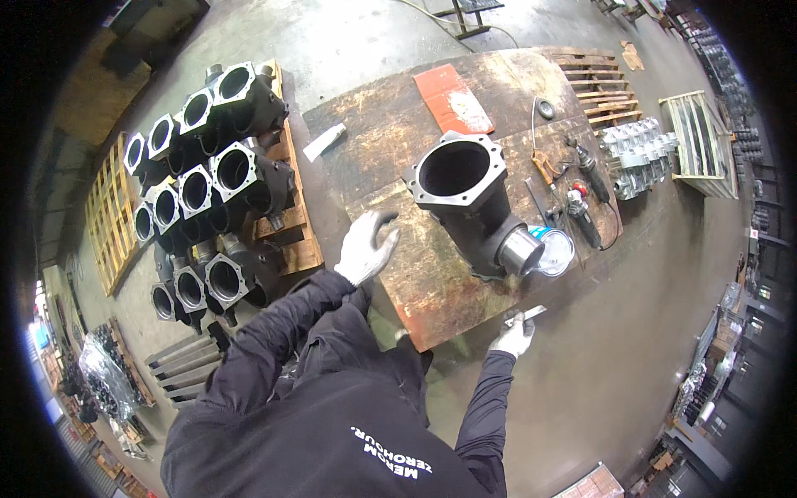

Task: The person opens a paint can and a tube of sealant, then mixes the contents on a red board using a putty knife. The mixed compound is prepared on the board while metal engine blocks are visible nearby.

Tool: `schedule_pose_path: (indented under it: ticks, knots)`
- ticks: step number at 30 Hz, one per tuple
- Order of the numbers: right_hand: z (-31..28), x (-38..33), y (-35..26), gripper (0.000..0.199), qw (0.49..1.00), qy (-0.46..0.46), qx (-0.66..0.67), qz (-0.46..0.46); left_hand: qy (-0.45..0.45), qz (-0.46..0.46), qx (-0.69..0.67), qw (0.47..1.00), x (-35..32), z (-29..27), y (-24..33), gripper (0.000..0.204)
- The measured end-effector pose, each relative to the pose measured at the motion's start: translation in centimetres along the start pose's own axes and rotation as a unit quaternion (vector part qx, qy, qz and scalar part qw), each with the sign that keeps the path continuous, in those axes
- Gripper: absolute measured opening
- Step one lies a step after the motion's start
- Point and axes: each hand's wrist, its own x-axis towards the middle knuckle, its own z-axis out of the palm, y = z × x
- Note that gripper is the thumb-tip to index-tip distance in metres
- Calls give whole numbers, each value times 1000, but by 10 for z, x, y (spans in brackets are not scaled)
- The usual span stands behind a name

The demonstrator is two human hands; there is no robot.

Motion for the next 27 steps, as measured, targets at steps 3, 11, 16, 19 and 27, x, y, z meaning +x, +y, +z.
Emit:
schedule_pose_path:
  ticks: [3, 11, 16, 19, 27]
  knots:
    - [29, -12, -17, 15, 999, -16, 34, -20, -10, 10, -38, 999, 49, 0, 3, 37]
    - [68, -58, -46, 16, 985, 39, -95, -136, 54, -6, -41, 998, 53, 5, 19, 37]
    - [103, -96, -58, 16, 986, 0, -67, -154, 1, -50, 54, 997, 22, -32, -32, 40]
    - [118, -119, -73, 16, 967, -8, -103, -233, -37, -110, 125, 985, 33, -52, -90, 41]
    - [185, -135, -130, 9, 938, 86, -168, -291, -108, -204, 233, 945, 144, -48, -232, 60]
